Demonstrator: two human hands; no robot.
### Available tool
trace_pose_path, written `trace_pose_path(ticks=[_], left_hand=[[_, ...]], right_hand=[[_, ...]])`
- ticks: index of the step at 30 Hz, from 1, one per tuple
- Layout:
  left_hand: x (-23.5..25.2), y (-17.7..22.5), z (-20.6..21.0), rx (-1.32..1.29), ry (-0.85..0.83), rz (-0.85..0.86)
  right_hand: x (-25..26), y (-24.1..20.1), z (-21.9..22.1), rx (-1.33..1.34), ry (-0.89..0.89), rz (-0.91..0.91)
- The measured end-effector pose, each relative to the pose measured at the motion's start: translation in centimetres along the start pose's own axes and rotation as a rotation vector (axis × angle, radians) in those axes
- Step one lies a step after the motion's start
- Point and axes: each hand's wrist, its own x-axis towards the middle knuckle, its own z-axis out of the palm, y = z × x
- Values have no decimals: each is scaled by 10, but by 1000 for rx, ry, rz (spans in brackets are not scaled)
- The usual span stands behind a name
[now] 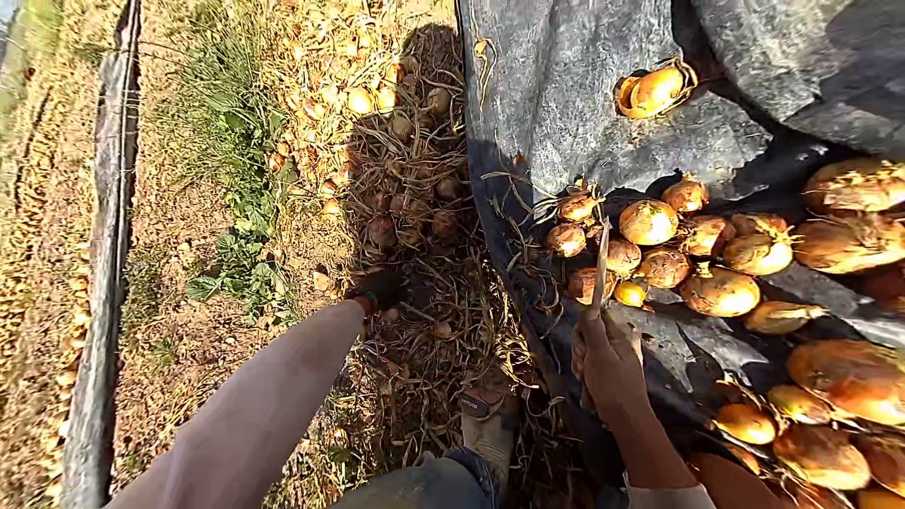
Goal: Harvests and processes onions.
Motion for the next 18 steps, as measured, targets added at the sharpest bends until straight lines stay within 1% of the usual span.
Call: trace_pose_path(ticks=[2,5,7,8,10,11,12,13,14,16,17,18], left_hand=[[-25,5,-9,-65,89,85],[-83,29,-45,-349,248,254],[-114,56,-66,-439,277,450],[-124,73,-72,-420,267,568],[-136,107,-70,-319,262,788],[-142,123,-69,-283,241,852],[-147,135,-69,-256,199,876],[-147,143,-66,-246,166,890],[-145,149,-63,-247,151,895],[-142,155,-63,-200,169,871],[-140,157,-68,-138,187,821],[-136,157,-74,-72,193,729]], right_hand=[[-1,0,5,-79,-8,30],[2,4,21,-319,-64,124],[2,8,31,-419,-157,217],[1,11,34,-441,-200,231],[-5,21,37,-379,-211,144],[-8,26,39,-269,-185,67],[-9,27,43,-129,-161,-5],[-10,26,45,-44,-155,-53],[-10,24,47,-19,-154,-90],[-7,26,49,-59,-148,-194],[-5,26,48,-90,-133,-228],[-4,23,45,-110,-112,-240]])
